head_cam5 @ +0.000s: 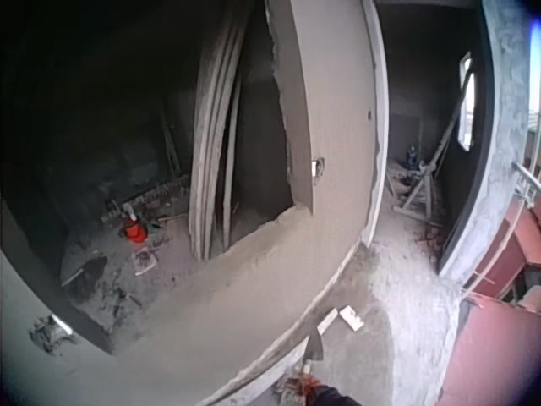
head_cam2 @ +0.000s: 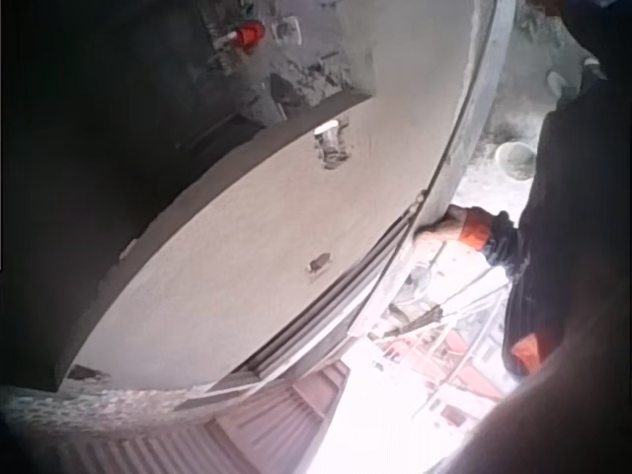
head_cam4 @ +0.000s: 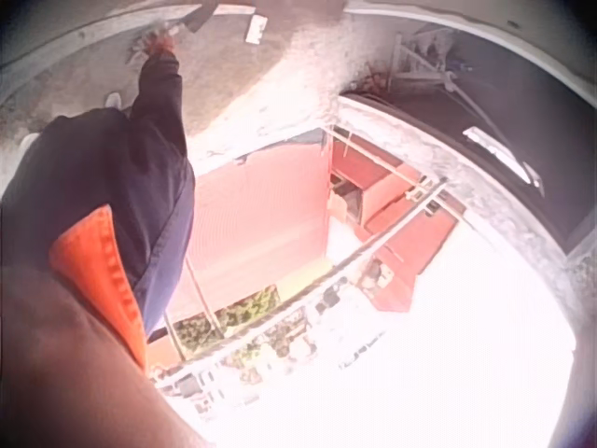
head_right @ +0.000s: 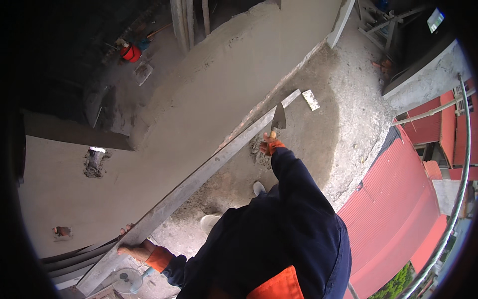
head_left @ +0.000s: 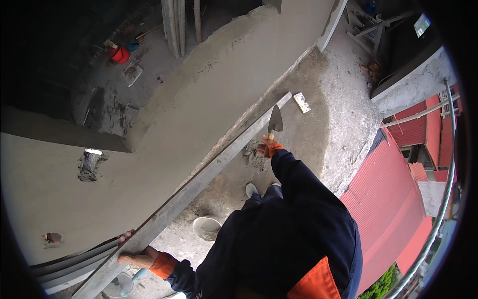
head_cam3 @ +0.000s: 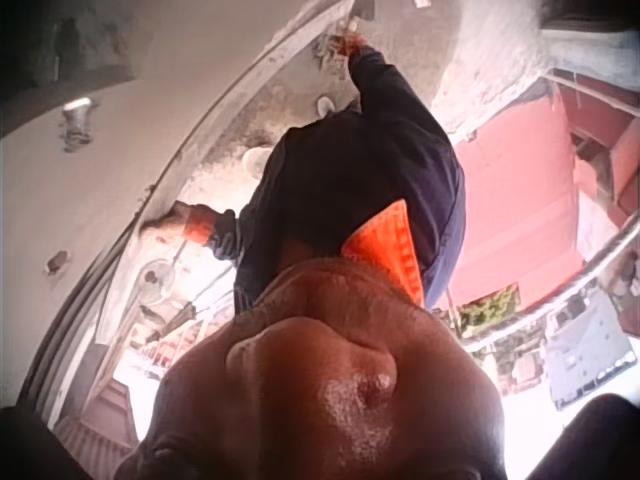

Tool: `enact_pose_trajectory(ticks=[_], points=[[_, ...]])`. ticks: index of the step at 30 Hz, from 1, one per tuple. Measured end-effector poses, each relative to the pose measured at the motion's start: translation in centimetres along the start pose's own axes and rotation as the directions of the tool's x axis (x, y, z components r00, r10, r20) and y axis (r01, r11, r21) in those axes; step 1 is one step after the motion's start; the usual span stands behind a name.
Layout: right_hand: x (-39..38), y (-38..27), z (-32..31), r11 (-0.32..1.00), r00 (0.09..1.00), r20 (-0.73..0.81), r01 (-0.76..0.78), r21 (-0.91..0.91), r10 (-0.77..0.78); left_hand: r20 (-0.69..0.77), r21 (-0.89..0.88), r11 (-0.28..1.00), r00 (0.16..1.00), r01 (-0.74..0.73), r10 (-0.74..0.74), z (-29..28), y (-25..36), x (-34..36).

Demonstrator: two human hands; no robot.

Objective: The person applies wet plaster or mortar to a wall and the edge of a balcony using a trowel and a long straight edge. The person picks up mortar with the trowel, spreads it along the top of a wooden guide, and smooths the surface while working on an outdoor construction site.

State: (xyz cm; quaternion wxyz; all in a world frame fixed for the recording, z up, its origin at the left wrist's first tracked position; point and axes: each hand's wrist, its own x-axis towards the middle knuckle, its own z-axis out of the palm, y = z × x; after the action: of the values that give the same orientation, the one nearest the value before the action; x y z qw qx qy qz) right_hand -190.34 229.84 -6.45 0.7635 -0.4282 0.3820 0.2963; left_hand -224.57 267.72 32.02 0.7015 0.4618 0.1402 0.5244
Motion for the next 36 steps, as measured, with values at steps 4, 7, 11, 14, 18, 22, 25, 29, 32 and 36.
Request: enact_pose_trajectory(ticks=[4, 7, 11, 14, 18, 22, 25, 29, 32, 36], points=[[0.2, -2.7, 2.9, 0.99, 0.995, -0.009, 0.101, 0.102, -0.101, 0.074, -0.109, 0.994, 0.997, -0.014, 0.022, 6.8, 2.5, -1.9], [1.7, -5.5, 1.8, 0.971, 0.971, 0.024, 0.237, -0.022, -0.237, 0.175, -0.197, 0.979, 0.981, -0.048, 0.083, 8.5, 4.5, -3.5], [-2.0, -5.9, 3.2, 0.997, 0.997, 0.029, 0.076, -0.017, -0.076, -0.048, 0.008, 0.961, 0.96, -0.276, 0.276, 6.3, 8.3, -4.9], [-0.2, -6.0, 1.6, 0.968, 0.962, 0.128, 0.227, 0.104, -0.239, -0.167, -0.027, 0.938, 0.927, -0.346, 0.337, 2.8, 9.0, -3.3], [-4.1, -9.2, 2.3, 0.955, 0.951, 0.212, 0.171, 0.244, -0.224, -0.579, 0.193, 0.955, 0.759, -0.227, 0.298, 5.3, 2.5, -5.6], [-8.8, -15.1, 4.3, 0.939, 0.943, 0.177, 0.234, 0.253, -0.283, -0.637, 0.202, 0.976, 0.767, 0.079, 0.069, 12.8, -8.9, -11.2], [-9.1, -17.3, 5.6, 0.937, 0.926, 0.219, 0.256, 0.239, -0.308, -0.574, 0.001, 0.971, 0.796, 0.238, -0.194, 13.9, -17.7, -13.6], [-11.3, -20.5, 7.4, 0.851, 0.844, 0.198, 0.432, 0.3, -0.498, -0.518, -0.105, 0.955, 0.804, 0.279, -0.292, 12.2, -22.2, -12.4], [-13.3, -27.8, 6.4, 0.765, 0.711, 0.283, 0.601, 0.232, -0.644, -0.527, -0.118, 0.956, 0.799, 0.269, -0.29, 13.5, -20.2, -11.2], [-11.8, -37.1, 4.6, 0.699, 0.658, 0.24, 0.647, 0.304, -0.714, -0.72, -0.121, 0.965, 0.649, 0.231, -0.245, 14.8, -20.4, -6.7]])
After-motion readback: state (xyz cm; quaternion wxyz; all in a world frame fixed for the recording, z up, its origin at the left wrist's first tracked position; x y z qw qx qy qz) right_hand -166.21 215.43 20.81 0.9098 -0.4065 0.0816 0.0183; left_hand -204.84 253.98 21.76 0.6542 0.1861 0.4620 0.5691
